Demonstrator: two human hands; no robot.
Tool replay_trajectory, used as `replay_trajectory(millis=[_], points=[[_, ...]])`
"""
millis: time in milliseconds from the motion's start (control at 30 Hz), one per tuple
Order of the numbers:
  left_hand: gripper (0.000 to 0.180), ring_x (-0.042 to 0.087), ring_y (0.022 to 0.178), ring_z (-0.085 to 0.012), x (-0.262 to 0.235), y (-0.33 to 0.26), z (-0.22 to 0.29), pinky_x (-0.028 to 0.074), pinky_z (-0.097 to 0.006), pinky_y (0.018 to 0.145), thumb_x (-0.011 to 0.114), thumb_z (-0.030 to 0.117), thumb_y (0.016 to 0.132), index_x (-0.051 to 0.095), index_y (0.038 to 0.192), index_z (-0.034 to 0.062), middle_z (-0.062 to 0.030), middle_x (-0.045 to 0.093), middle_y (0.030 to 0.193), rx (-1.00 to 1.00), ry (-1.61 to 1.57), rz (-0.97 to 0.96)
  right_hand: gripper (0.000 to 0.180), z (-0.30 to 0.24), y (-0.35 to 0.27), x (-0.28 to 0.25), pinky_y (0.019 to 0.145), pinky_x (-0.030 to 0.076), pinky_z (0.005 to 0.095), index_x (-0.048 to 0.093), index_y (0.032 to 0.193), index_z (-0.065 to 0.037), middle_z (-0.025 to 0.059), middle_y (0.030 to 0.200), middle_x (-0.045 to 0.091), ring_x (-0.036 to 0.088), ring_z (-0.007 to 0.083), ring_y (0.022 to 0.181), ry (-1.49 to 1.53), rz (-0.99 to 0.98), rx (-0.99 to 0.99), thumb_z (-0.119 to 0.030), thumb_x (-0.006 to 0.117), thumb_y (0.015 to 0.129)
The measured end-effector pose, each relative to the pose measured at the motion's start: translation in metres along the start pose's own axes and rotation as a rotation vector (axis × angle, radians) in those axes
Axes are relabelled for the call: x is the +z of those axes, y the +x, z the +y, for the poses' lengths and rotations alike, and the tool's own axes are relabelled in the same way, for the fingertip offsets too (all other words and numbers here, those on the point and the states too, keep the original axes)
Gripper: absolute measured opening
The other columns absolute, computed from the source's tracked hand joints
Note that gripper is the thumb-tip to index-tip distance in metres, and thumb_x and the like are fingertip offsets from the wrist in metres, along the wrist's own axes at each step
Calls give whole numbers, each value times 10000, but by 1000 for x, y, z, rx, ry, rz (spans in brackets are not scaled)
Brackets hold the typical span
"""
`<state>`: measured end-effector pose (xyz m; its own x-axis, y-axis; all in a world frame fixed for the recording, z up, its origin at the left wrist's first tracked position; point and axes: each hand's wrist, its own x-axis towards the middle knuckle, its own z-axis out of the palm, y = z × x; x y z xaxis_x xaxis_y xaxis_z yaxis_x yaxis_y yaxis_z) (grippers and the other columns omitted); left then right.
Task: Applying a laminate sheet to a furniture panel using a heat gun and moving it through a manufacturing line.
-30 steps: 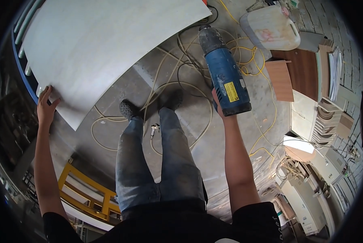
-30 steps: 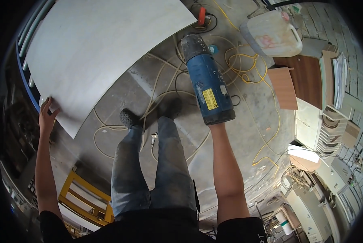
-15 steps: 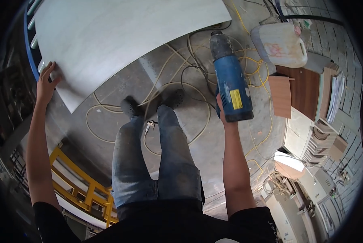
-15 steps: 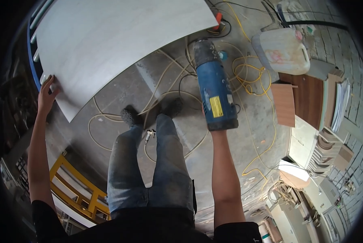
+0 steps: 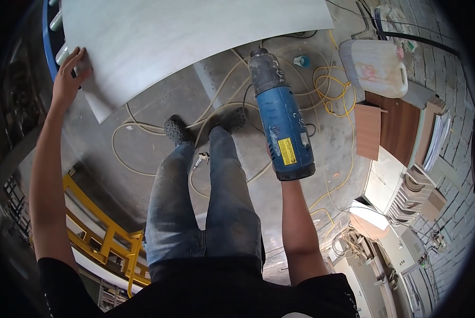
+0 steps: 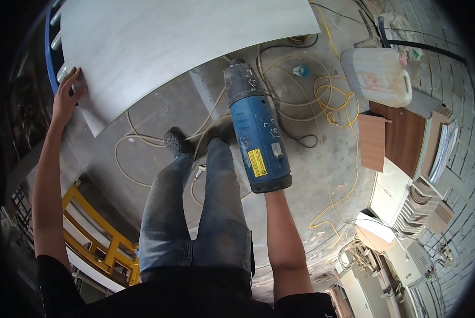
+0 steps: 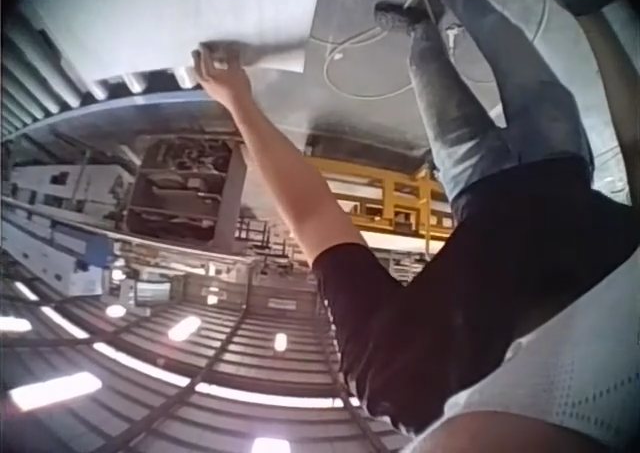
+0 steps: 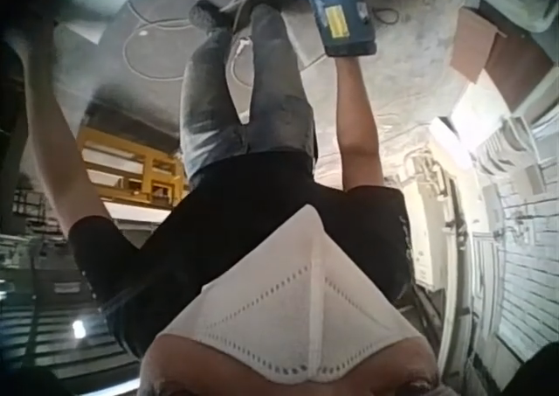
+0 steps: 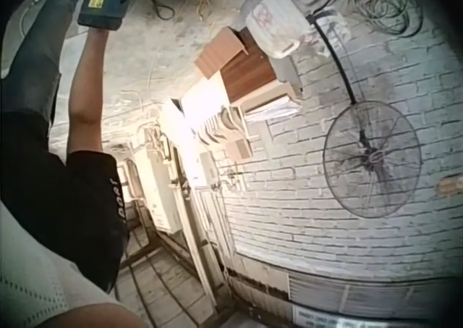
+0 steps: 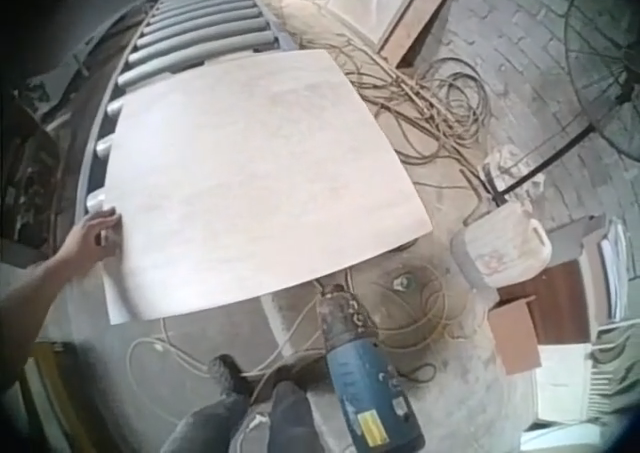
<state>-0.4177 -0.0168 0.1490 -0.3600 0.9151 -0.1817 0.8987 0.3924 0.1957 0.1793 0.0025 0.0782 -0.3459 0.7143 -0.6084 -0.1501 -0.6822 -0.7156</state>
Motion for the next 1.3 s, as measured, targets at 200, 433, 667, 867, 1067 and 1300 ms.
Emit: replay_trajectory(millis=[200,433,667,867,1067,1300], points=[[565,414,1272,-230,5,0,-2,348,-340,1042,674,249,807,474,1334,210,-53,415,1401,27,-21,29,528,4,-10,22,961,430,474,378,1358,-108,157,1353,423,462,358,1180,1186,-167,286,-434,398,942],[395,428,1262,-205,5,-1,-16,345,-316,1042,540,174,898,525,1293,190,-40,431,1392,56,-72,32,447,-22,-30,101,649,588,383,493,1231,-55,185,1020,638,679,295,792,894,49,322,-358,423,910],[237,420,1269,-208,30,-3,-20,303,-273,1059,377,-7,894,610,850,-2,-100,518,1309,-112,-983,168,370,17,-30,89,650,586,368,514,1189,-28,161,949,653,678,249,760,637,20,248,-263,399,927],[214,539,1128,-245,28,-21,-32,413,-320,980,366,-82,841,532,731,-5,-193,577,1198,-309,-1337,577,371,23,-35,115,646,581,351,541,1124,-1,159,921,654,673,256,728,633,64,352,-276,396,924],[194,482,570,-133,47,-134,-40,383,-248,547,345,-1,743,528,682,24,-71,550,665,-561,-1113,485,354,13,-39,147,663,580,337,542,1116,15,159,927,659,674,241,730,565,73,420,-257,391,948],[125,519,622,-127,106,-294,8,422,-263,590,474,67,762,592,752,28,-29,553,675,-728,-998,-505,335,48,-54,172,681,573,309,575,1078,31,143,953,662,673,217,776,600,-17,406,-241,417,962]])
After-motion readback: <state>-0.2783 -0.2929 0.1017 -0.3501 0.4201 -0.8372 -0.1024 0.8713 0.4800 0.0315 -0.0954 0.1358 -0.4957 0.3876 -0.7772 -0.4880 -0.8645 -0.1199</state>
